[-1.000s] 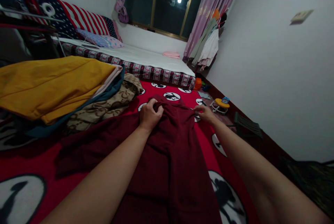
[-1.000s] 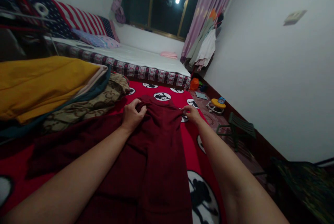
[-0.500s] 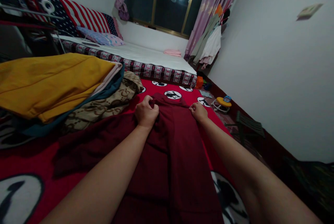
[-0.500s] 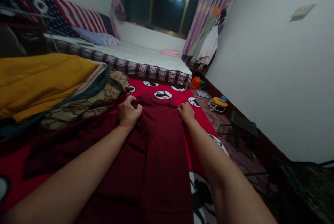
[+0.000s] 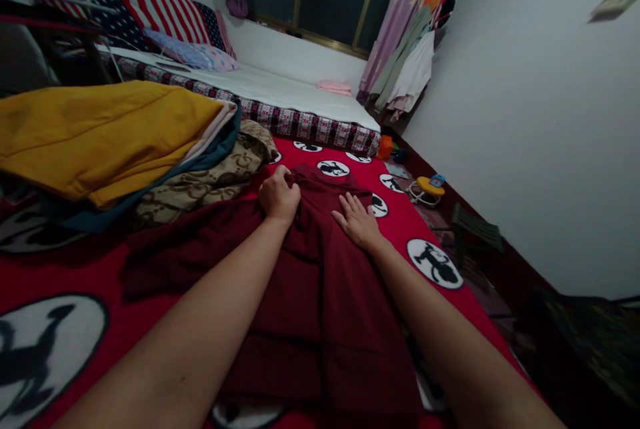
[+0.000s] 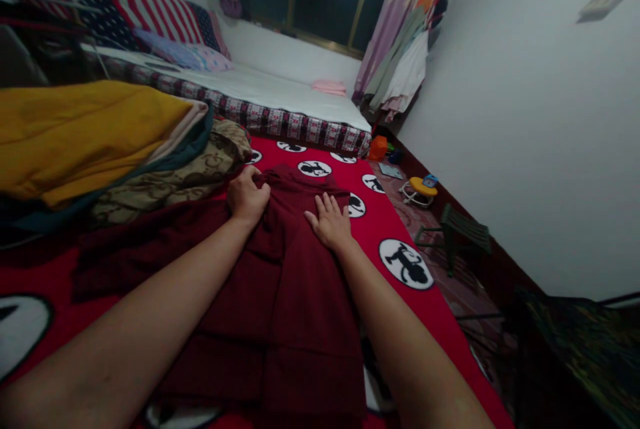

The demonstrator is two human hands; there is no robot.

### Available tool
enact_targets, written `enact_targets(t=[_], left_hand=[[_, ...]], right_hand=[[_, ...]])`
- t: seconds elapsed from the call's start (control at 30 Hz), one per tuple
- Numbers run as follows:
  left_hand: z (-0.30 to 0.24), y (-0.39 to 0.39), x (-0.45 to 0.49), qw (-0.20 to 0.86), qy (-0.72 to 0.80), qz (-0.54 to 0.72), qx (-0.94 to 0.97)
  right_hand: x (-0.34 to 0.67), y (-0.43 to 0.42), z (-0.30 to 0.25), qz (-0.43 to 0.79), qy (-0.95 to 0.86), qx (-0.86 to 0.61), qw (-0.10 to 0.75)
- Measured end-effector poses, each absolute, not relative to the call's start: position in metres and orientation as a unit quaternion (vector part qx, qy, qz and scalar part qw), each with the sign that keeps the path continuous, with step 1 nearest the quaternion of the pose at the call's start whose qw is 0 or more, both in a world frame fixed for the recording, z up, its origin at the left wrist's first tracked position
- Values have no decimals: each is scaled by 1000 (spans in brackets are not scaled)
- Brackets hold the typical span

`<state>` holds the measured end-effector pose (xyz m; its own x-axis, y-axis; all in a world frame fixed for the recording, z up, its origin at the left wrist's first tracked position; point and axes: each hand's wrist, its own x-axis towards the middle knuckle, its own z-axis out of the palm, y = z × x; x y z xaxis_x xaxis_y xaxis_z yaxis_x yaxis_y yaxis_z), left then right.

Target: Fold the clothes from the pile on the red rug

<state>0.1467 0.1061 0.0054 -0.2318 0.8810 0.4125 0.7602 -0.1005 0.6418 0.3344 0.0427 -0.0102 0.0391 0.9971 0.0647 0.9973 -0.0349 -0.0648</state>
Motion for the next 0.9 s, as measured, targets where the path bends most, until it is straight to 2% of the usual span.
enact_targets(t=[0.13,0.23,0.33,0.43,0.53,0.63,0.73,0.8,0.9], left_hand=[[3,108,146,78,648,414,634],[3,102,147,37,604,434,667],[11,85,150,-9,519,432,737],[24,57,154,-11,405,406,819],[27,23,153,16,306,344,888],[13,-5,142,35,269,209,940],[-3,-20,128,50,284,94,953],[-4,-24,121,59,287,66,954],[8,-28,109,88,272,78,955]], right_hand=[[331,46,-11,14,-676,-736,33],[327,44,-4,36,-656,-753,29],[320,34,7,69,-642,-763,21],[311,12,19,79,-651,-754,20],[304,-25,19,30,-648,-757,72],[299,-63,5,-35,-666,-735,123],[296,-83,1,-11,-712,-697,76],[292,-82,10,12,-712,-700,49],[280,-71,22,-6,-694,-715,85]])
